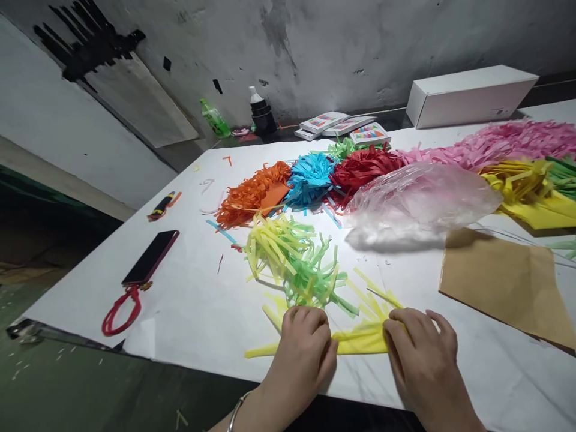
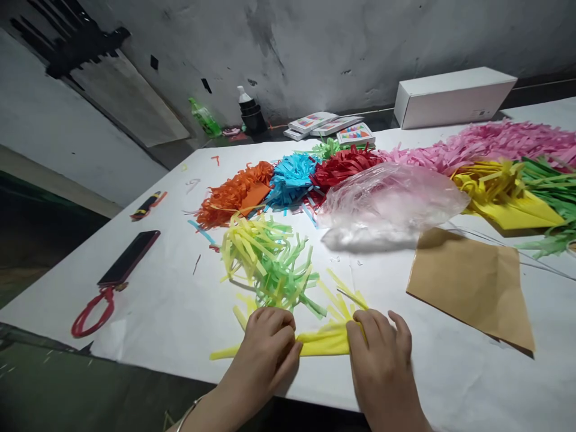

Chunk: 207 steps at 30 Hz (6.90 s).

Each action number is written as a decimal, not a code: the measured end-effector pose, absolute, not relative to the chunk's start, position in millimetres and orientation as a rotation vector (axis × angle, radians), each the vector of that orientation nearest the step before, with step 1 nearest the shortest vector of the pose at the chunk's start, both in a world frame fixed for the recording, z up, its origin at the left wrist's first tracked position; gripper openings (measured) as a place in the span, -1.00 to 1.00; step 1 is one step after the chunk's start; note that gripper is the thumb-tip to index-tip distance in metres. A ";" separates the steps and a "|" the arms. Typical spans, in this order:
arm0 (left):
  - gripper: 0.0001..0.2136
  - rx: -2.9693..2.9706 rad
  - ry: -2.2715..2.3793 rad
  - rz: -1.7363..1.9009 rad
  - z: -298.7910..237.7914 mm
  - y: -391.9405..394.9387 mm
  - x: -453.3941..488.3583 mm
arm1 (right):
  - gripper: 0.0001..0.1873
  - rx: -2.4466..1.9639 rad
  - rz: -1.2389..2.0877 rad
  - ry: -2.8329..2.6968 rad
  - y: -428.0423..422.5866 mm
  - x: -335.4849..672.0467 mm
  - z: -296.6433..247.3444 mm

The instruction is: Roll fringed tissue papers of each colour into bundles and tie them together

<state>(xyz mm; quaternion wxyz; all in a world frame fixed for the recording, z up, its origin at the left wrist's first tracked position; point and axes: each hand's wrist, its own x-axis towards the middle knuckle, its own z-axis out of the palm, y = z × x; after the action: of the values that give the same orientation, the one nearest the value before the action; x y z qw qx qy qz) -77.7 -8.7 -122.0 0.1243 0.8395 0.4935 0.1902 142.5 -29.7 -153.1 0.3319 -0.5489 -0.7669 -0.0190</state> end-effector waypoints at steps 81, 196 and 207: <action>-0.82 1.959 1.122 0.533 -121.9 16.7 -79.4 | -0.65 -0.934 -0.186 -2.304 -15.3 159.5 -132.0; -0.87 2.668 1.224 0.756 -128.5 -11.9 -66.4 | -0.78 -1.035 0.059 -2.192 -22.4 140.2 -151.2; -0.86 2.445 1.278 0.670 -131.6 -5.2 -73.6 | -0.76 -1.136 0.209 -2.143 -20.3 167.0 -153.3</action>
<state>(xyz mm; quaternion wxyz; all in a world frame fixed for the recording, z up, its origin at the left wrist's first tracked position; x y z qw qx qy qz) -73.6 -5.2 -131.6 0.1509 0.8513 0.4451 0.2332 167.0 -20.3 -153.3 0.3462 -0.4377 -0.8259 0.0806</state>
